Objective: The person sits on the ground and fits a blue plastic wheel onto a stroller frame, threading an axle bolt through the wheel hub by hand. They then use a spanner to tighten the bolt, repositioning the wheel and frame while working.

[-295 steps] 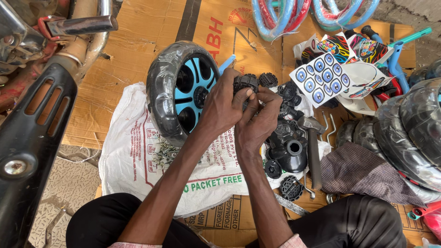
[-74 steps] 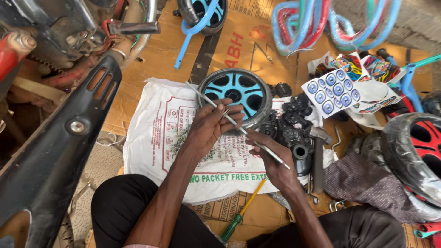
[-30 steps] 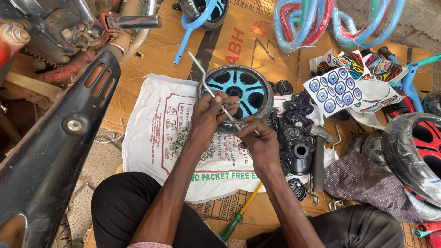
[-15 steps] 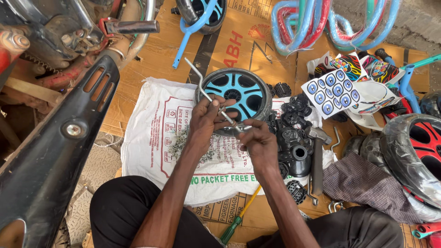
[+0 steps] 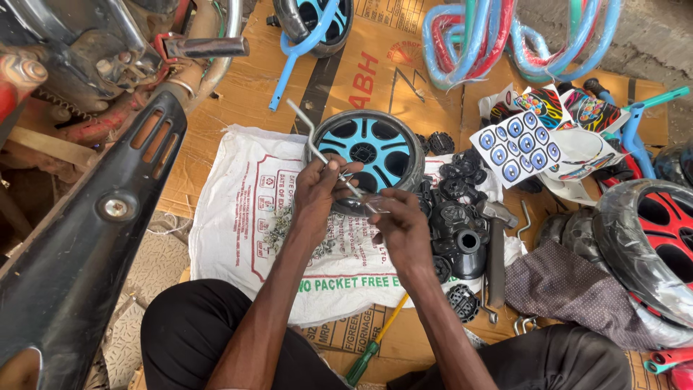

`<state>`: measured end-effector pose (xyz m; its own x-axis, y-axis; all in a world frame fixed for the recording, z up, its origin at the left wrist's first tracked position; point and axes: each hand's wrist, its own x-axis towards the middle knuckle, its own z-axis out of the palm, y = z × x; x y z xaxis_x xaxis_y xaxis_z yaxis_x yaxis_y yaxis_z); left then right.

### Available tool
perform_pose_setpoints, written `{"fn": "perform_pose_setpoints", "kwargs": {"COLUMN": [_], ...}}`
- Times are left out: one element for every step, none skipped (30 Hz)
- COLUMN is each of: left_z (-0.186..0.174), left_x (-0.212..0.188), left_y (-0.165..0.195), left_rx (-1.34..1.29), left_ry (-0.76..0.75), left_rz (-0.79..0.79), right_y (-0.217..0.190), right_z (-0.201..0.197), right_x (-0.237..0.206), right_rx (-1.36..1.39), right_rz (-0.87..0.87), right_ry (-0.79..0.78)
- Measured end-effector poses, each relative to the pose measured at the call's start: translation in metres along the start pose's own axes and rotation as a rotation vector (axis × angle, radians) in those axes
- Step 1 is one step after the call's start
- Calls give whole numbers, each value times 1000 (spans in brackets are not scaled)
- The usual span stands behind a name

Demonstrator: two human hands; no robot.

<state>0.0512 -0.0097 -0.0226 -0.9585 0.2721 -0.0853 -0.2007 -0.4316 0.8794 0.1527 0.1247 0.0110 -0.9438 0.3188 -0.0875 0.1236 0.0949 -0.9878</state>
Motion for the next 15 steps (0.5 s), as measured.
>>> {"fn": "perform_pose_setpoints", "kwargs": {"left_z": [0,0,1,1,2,1,1,1,1,1,1,1,1,2,2], "left_x": [0,-1,-2,-2,-1,-2,-3,-2,-2,-2,-3,-3,-4,-4,-4], "left_y": [1,1,1,2,2,3,3,4,4,4,4,4,4,5,4], "left_rx": [-3,-6,9,25,41,41,41,41,34,28,20,12,5,-1,20], "left_ry": [1,7,11,11,10,2,-4,-13,-20,-23,-22,-34,-47,-64,-60], "left_rz": [5,4,-2,-5,-4,13,27,42,46,47,44,47,53,58,64], "right_y": [0,1,1,1,1,1,0,-1,-2,-3,-3,-3,-4,-4,-3], "right_z": [0,-1,-1,-2,-3,-3,-4,-5,-6,-7,-7,-7,-7,-6,-6], "right_x": [0,0,0,-1,-1,-1,-2,-2,-2,-2,-1,0,1,4,6], "right_rx": [-2,-5,-9,-50,-90,-127,-109,-92,-74,-62,-50,-41,-13,17,49], "right_rz": [21,49,79,71,59,47,-9,-69,-131,-87,-39,7,91,175,258], "right_ry": [19,37,57,41,25,7,4,3,3,24,44,65,11,-39,-88]}}
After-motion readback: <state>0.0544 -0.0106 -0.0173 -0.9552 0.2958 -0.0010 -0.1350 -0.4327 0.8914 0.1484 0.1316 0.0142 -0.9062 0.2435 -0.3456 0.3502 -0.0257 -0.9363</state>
